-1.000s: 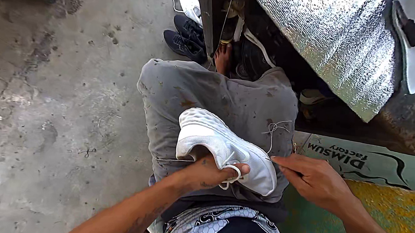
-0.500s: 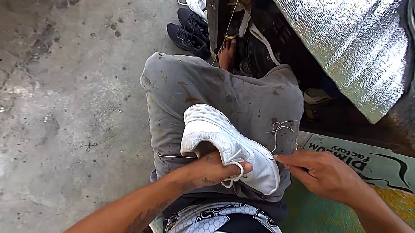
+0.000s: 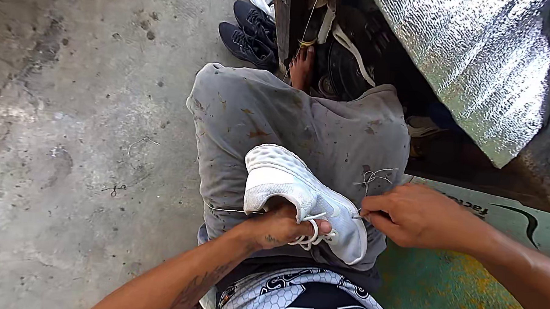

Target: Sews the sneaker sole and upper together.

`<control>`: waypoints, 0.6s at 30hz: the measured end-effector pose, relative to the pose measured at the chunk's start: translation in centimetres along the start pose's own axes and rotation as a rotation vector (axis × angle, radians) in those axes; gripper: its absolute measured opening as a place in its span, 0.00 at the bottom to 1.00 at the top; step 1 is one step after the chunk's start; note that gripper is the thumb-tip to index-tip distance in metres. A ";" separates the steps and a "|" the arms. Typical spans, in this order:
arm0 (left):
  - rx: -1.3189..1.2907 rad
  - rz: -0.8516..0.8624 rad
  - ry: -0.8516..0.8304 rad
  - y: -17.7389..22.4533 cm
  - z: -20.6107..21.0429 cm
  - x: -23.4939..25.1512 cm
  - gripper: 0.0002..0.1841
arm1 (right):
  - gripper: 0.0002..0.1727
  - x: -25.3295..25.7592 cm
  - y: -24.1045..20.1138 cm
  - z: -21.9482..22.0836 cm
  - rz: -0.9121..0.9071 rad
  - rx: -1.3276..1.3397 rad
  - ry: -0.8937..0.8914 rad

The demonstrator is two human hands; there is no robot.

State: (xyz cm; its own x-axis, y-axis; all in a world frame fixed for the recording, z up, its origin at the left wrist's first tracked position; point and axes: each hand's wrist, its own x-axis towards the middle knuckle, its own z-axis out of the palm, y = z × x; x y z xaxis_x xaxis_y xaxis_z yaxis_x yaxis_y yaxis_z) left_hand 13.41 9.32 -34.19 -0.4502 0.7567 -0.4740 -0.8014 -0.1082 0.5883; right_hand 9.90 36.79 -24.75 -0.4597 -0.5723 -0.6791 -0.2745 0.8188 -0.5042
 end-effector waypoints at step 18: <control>0.629 0.464 0.479 6.2 -3.7 -13.6 0.18 | 0.11 0.4 0.0 -5.9 -0.182 -0.464 0.413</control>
State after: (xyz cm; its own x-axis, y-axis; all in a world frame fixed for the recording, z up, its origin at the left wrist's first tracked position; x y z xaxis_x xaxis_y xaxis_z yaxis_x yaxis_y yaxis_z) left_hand 13.07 -4.00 -26.52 -0.9011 0.3612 -0.2400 -0.2008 0.1430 0.9691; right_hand 4.73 36.84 -21.86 -0.6331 -0.7150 -0.2964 -0.6728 0.6977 -0.2460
